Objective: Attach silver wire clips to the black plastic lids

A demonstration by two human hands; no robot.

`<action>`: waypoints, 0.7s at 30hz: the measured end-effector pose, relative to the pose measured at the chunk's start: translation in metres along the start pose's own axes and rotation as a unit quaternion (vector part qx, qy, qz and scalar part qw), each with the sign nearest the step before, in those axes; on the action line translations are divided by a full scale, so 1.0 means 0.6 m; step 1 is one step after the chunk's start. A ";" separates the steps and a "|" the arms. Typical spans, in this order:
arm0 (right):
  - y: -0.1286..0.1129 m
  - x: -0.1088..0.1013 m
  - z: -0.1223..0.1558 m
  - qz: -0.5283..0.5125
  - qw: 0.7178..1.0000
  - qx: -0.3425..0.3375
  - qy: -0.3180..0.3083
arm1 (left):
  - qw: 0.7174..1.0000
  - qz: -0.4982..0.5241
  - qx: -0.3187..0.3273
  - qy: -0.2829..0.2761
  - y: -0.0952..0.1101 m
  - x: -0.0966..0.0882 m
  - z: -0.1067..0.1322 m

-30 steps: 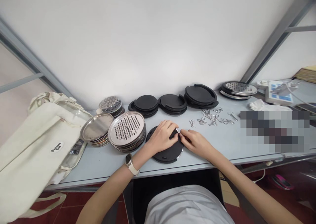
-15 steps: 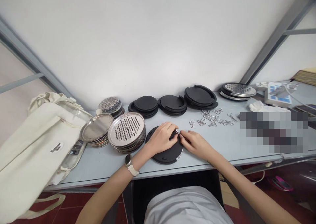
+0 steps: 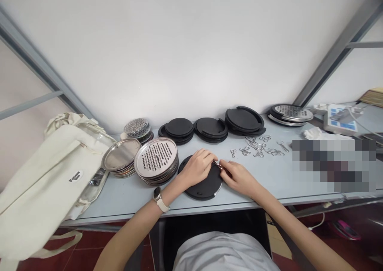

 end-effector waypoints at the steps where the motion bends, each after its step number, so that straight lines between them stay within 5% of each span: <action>1: -0.002 -0.001 0.000 -0.005 1.000 -0.003 -0.001 | 1.000 0.000 -0.001 -0.002 0.000 0.001 0.001; 21: -0.005 -0.007 -0.003 -0.085 0.996 -0.002 0.029 | 1.000 -0.008 0.028 0.007 0.010 -0.006 0.001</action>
Point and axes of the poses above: each hand's wrist, its own z-axis away from the middle knuckle, its own x-axis out of the palm, y = z × x, the point moved 6 cm from there along -z, towards the middle knuckle, and after that the axes turned 2 degrees about -z, right-handed, at the moved point
